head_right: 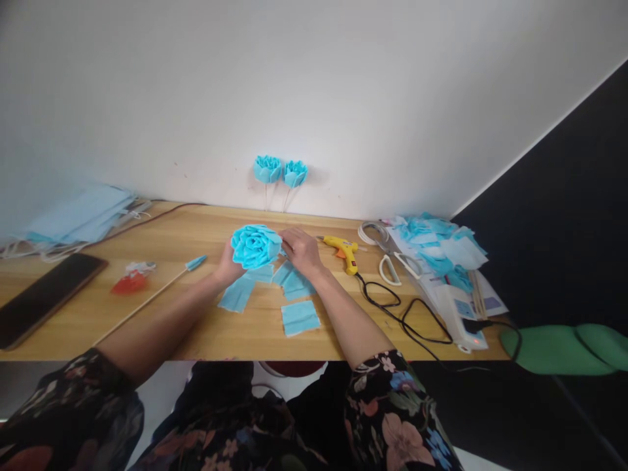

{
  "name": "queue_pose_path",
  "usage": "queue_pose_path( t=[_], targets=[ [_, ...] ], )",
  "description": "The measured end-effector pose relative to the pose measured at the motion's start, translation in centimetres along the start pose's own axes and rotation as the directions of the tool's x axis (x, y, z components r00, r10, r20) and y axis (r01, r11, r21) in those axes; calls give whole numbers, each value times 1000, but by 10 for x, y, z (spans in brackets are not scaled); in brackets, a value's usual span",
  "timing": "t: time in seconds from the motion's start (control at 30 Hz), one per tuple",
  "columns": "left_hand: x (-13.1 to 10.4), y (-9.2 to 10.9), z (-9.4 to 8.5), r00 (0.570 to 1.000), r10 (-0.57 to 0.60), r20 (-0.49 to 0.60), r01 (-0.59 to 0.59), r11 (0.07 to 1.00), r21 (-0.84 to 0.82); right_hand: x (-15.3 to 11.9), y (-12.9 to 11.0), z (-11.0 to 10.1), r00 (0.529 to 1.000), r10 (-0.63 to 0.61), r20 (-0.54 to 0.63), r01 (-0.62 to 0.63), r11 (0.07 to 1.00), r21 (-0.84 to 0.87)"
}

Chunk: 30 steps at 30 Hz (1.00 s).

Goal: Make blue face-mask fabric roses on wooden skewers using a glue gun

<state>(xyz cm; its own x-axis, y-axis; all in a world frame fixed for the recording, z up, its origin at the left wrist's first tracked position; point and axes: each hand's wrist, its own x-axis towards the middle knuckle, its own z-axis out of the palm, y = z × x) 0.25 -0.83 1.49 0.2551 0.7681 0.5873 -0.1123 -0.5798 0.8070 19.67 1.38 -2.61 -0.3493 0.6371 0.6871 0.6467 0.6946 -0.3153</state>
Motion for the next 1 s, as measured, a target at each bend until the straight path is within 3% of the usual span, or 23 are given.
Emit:
queue_pose_path(
  t=[0.27, 0.47, 0.73, 1.0],
  targets=[
    [3, 7, 1, 999, -35, -33, 36, 999, 9, -1, 5, 4, 1000, -18, -24, 19, 1000, 22],
    [5, 6, 1, 997, -57, -61, 57, 998, 2, -2, 7, 7, 1000, 8, 5, -7, 999, -52],
    [4, -6, 0, 985, -101, -139, 100, 995, -10, 0, 3, 5, 999, 2, 45, 0, 999, -39],
    [-2, -14, -3, 978, -158, -133, 159, 987, -2, 2, -2, 3, 999, 8, 33, -8, 1000, -6]
  ],
)
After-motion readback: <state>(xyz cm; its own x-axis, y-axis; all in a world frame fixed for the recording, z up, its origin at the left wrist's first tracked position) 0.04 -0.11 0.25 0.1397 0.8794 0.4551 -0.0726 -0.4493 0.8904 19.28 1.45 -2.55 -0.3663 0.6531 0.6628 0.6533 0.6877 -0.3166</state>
